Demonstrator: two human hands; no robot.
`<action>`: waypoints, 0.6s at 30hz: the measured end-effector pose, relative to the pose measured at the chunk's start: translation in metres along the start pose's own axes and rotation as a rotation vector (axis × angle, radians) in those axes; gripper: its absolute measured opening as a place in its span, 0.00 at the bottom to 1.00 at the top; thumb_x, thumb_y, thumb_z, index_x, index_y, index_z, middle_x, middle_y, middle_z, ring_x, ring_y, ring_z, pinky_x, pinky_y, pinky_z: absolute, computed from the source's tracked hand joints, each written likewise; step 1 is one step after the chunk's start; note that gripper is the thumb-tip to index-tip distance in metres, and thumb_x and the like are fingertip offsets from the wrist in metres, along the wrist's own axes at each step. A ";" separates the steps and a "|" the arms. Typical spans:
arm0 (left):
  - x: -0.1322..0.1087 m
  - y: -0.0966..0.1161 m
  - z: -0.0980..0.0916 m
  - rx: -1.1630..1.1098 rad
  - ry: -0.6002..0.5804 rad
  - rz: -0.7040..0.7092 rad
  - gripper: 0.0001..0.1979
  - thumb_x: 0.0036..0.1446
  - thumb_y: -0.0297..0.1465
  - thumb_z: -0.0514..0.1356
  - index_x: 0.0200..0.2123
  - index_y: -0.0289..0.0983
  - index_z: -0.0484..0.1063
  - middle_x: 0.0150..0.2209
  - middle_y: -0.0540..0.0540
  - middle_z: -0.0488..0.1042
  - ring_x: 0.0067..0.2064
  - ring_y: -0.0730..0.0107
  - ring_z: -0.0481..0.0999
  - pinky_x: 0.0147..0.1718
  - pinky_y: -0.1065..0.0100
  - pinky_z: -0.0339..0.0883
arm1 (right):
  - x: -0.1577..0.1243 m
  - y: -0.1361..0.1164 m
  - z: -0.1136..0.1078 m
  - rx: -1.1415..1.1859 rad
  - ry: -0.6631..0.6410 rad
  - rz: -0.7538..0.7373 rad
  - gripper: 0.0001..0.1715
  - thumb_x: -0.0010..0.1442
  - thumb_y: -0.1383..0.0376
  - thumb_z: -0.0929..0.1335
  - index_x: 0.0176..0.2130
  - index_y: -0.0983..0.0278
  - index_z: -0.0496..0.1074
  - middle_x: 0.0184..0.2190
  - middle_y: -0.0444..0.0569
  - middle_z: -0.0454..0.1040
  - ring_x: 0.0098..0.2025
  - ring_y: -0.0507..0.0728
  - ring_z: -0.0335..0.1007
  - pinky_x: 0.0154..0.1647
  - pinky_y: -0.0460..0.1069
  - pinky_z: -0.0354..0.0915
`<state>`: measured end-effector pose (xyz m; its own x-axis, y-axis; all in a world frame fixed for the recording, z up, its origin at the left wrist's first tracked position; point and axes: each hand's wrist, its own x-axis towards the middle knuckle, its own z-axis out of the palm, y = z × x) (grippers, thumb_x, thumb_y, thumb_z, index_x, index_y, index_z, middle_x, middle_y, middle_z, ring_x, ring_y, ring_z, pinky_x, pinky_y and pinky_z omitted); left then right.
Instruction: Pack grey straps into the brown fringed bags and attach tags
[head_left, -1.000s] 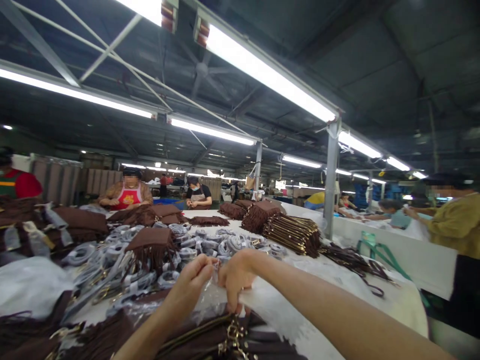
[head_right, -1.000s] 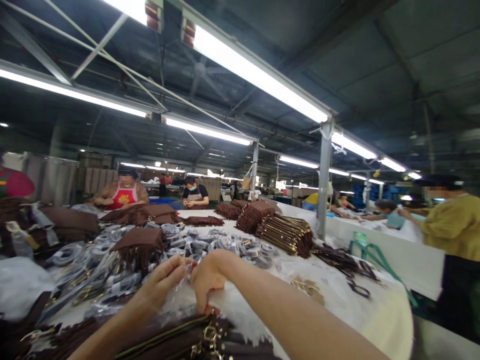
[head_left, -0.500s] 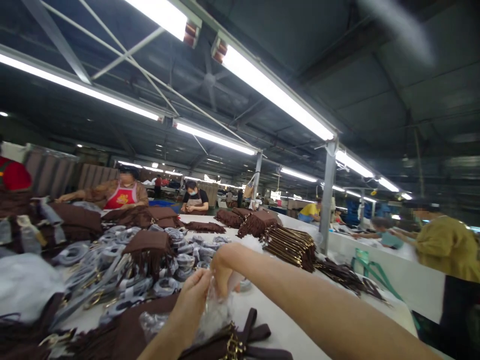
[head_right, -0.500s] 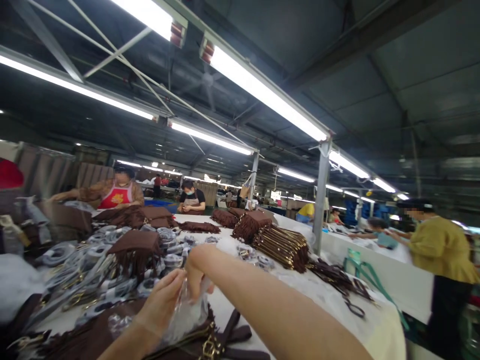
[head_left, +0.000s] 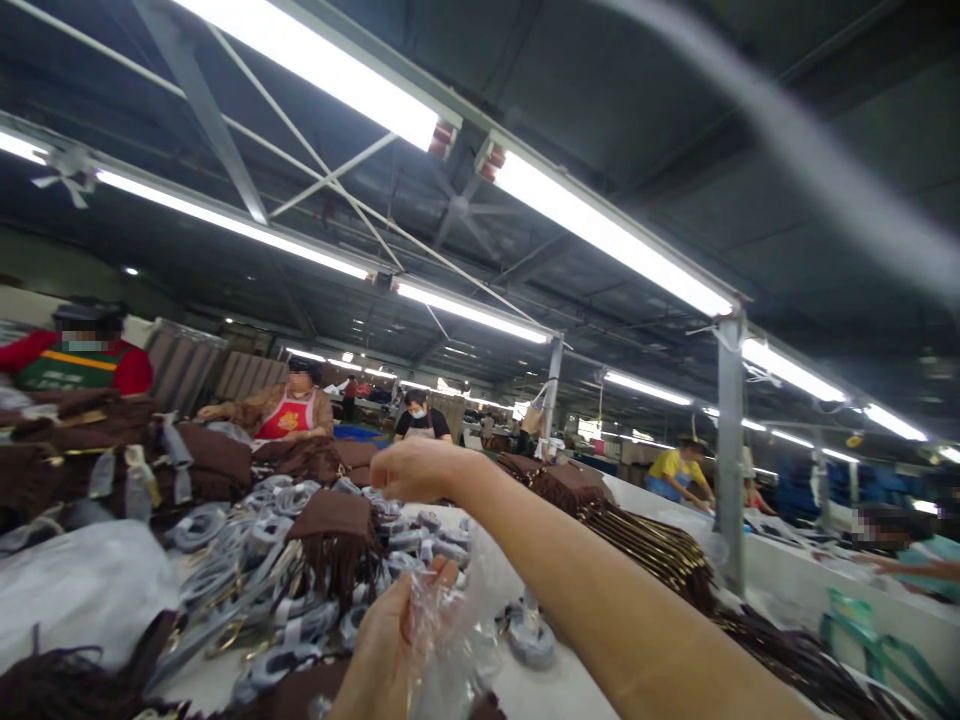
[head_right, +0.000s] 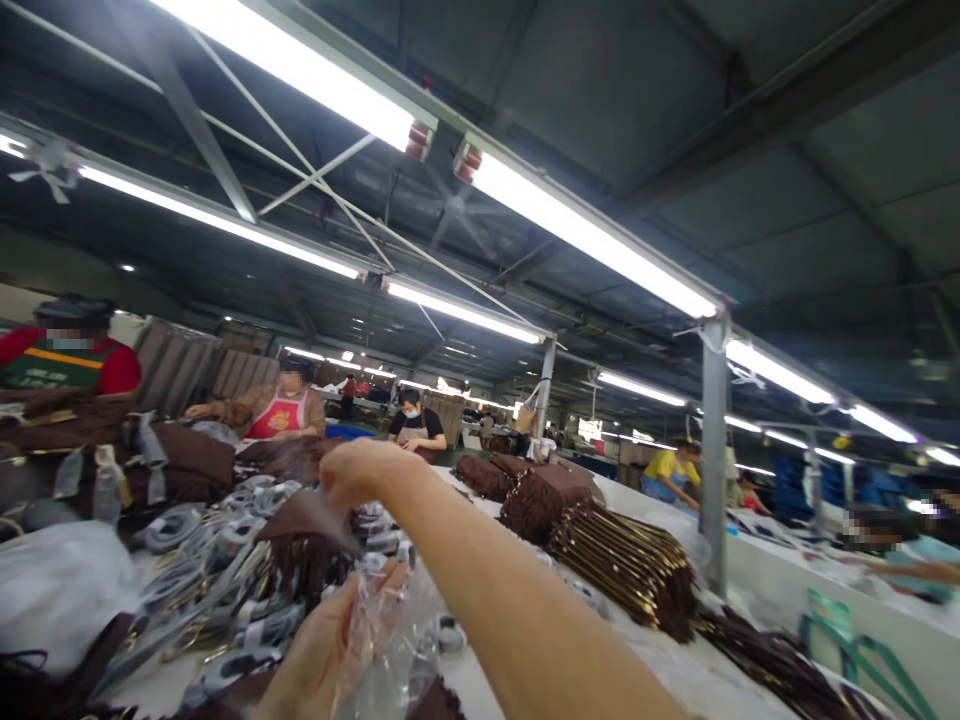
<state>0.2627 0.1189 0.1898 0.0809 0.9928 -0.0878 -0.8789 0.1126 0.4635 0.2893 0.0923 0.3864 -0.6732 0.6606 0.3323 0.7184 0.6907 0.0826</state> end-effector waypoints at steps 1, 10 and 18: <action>0.002 0.005 -0.002 -0.020 -0.015 0.002 0.11 0.66 0.26 0.50 0.45 0.29 0.71 0.34 0.39 0.81 0.35 0.60 0.82 0.34 0.63 0.77 | -0.012 0.005 -0.011 0.008 0.086 -0.017 0.12 0.60 0.67 0.67 0.44 0.66 0.75 0.42 0.47 0.77 0.46 0.56 0.72 0.51 0.47 0.63; 0.010 0.024 -0.012 -0.165 0.015 0.000 0.12 0.66 0.23 0.47 0.46 0.25 0.67 0.30 0.40 0.80 0.31 0.62 0.82 0.35 0.62 0.76 | -0.152 0.091 0.156 0.961 0.398 0.529 0.55 0.53 0.44 0.67 0.67 0.64 0.42 0.59 0.67 0.63 0.58 0.67 0.65 0.47 0.55 0.68; 0.003 0.023 -0.002 0.288 -0.101 0.230 0.04 0.56 0.27 0.60 0.29 0.34 0.70 0.32 0.42 0.79 0.35 0.62 0.80 0.34 0.66 0.72 | -0.121 0.093 0.155 0.946 0.253 0.446 0.22 0.48 0.48 0.66 0.20 0.64 0.65 0.17 0.42 0.63 0.18 0.51 0.59 0.18 0.45 0.57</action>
<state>0.2419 0.1246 0.1985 -0.0448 0.9908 0.1279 -0.7124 -0.1215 0.6912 0.4105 0.1225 0.2080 -0.2500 0.9041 0.3466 0.3899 0.4217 -0.8186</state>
